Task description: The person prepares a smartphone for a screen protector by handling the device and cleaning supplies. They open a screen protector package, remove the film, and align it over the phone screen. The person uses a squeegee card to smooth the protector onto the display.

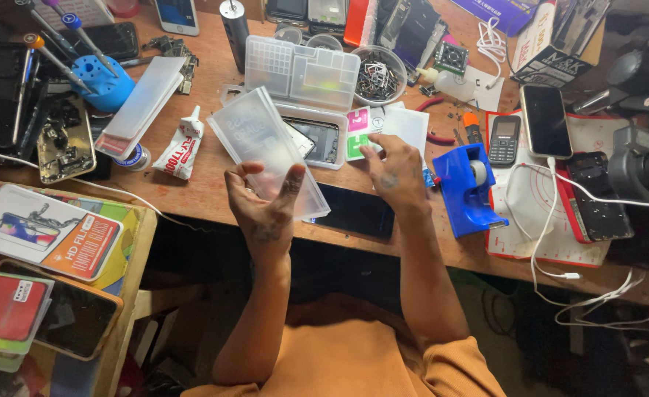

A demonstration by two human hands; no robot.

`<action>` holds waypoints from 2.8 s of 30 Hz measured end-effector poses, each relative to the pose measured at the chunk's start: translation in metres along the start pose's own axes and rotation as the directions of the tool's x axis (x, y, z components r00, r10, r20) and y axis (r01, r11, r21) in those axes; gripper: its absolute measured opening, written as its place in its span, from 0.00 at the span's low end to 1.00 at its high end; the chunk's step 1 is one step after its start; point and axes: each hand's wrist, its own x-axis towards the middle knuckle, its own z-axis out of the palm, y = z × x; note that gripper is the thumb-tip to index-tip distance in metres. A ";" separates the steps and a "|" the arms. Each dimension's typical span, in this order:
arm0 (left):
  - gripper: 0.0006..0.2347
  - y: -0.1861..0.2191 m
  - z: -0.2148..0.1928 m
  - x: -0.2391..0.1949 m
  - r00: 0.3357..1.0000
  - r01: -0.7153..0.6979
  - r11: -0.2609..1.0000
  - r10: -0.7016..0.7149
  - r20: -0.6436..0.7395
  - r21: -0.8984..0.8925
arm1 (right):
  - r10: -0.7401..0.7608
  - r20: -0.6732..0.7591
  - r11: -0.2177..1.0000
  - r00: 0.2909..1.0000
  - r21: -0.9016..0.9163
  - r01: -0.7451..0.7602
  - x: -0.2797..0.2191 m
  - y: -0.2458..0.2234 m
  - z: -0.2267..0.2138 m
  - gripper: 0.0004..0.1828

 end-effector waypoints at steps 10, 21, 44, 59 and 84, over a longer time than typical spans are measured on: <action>0.12 -0.001 0.041 -0.028 0.979 0.071 0.990 -0.045 0.199 -0.123 | -0.085 0.310 0.622 0.947 0.759 -0.193 -0.070 -0.029 -0.045 0.24; 0.11 0.021 0.095 -0.124 0.706 -0.130 0.987 0.156 0.691 -0.090 | 0.140 -0.026 0.821 0.990 0.561 -0.101 -0.211 0.096 -0.157 0.08; 0.08 -0.011 0.102 -0.091 0.852 0.036 0.959 0.117 0.510 -0.281 | 0.877 -0.475 0.467 -0.076 0.878 -0.103 -0.316 0.266 -0.113 0.08; 0.08 -0.047 0.072 -0.041 0.922 0.073 0.993 -0.032 0.387 -0.090 | -0.034 -0.884 0.973 0.467 -0.137 -0.187 -0.235 0.118 -0.169 0.12; 0.08 -0.022 0.050 -0.032 0.920 0.070 0.990 -0.112 0.375 0.123 | 0.021 -0.151 0.965 0.988 -0.255 -0.059 -0.012 0.031 -0.028 0.55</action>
